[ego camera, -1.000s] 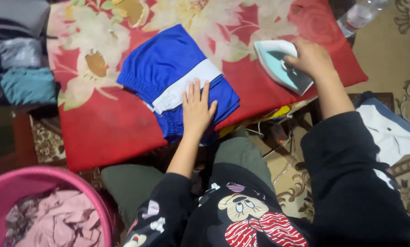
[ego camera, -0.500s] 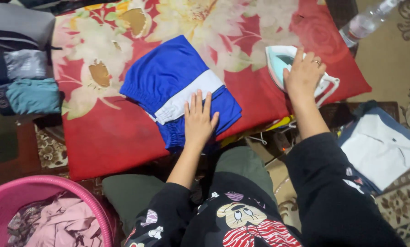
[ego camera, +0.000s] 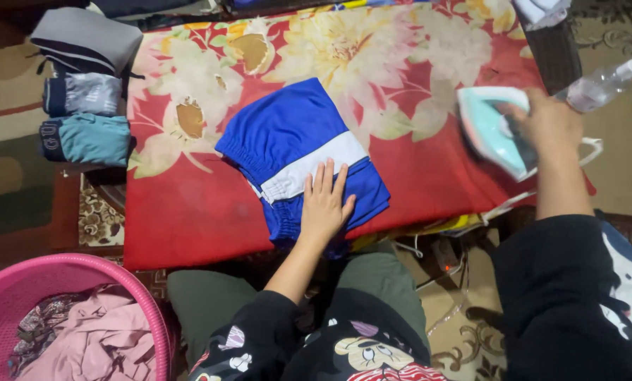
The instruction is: Ironing various items of clothing on a low table and then folding them.
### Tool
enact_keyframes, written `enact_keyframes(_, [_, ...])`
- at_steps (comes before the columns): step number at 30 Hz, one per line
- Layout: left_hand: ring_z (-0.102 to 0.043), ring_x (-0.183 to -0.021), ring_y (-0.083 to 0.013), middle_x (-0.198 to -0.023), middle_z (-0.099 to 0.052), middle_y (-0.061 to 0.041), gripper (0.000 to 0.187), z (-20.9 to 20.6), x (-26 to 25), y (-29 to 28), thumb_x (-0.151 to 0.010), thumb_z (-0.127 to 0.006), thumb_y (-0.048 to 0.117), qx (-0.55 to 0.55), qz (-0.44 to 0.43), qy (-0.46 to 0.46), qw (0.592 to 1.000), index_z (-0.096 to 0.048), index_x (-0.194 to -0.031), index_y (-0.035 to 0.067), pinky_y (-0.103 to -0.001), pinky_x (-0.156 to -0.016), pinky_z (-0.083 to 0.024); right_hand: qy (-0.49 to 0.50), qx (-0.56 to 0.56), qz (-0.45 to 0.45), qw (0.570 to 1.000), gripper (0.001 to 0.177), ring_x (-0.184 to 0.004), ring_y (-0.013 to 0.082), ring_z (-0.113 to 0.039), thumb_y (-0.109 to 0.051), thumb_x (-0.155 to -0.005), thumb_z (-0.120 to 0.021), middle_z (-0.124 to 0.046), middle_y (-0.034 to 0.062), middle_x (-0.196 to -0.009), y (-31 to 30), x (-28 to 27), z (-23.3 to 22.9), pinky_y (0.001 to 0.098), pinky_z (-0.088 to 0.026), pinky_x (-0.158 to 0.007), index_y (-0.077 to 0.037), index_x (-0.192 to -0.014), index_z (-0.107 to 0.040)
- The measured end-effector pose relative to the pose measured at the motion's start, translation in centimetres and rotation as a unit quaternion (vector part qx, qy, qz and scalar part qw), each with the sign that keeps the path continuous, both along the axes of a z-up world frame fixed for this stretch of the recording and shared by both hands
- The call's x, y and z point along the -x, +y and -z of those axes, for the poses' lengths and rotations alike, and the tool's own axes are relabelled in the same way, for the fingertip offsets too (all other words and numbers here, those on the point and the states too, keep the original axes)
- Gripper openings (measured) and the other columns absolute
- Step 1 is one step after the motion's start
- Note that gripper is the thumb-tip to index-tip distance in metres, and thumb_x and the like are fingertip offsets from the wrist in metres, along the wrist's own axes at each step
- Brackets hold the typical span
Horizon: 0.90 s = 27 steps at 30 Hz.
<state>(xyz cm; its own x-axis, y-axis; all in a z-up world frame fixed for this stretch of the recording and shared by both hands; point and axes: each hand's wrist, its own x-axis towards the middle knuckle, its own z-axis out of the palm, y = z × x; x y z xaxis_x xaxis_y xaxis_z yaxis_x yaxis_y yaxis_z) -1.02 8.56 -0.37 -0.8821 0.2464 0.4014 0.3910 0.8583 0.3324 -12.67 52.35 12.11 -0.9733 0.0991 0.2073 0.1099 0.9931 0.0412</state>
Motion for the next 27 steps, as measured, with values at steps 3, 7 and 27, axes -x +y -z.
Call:
enact_keyframes(3, [-0.036,-0.148,-0.0399,-0.161,-0.037,-0.023,0.074,0.1,0.1,0.1,-0.093,-0.064,0.044,0.001,-0.001,-0.010,1.000,-0.042,-0.156,0.013,-0.059,-0.120,-0.028,0.065,-0.088,0.007,0.994,0.036,-0.094,0.0437,-0.068,-0.042,-0.106,-0.064,-0.070,0.0246,-0.107,1.6,1.6,0.2,0.0569,-0.052,-0.079,-0.008,-0.117,-0.065])
enact_keyframes(7, [-0.036,-0.149,-0.0393,-0.161,-0.037,-0.023,0.073,0.2,0.1,0.1,-0.093,-0.064,0.044,0.000,-0.006,-0.006,1.000,-0.043,-0.155,0.013,-0.059,-0.120,-0.028,0.108,-0.114,-0.016,0.987,0.026,-0.097,0.0437,-0.066,-0.018,-0.109,-0.057,-0.069,0.0252,-0.108,2.3,3.6,7.4,0.0586,-0.049,-0.085,-0.009,-0.133,-0.066])
enact_keyframes(27, [-0.030,-0.153,-0.0354,-0.165,-0.031,-0.024,0.075,1.2,-1.1,-1.9,-0.102,-0.049,0.046,-0.786,-0.111,-0.161,0.586,-0.026,-0.159,0.002,-0.049,-0.125,-0.020,-0.396,0.676,-0.157,0.601,0.055,-0.113,0.0136,-0.068,-0.033,-0.084,-0.073,-0.072,0.0034,-0.126,-26.9,0.8,8.6,0.0292,-0.052,-0.096,-0.012,-0.134,-0.061])
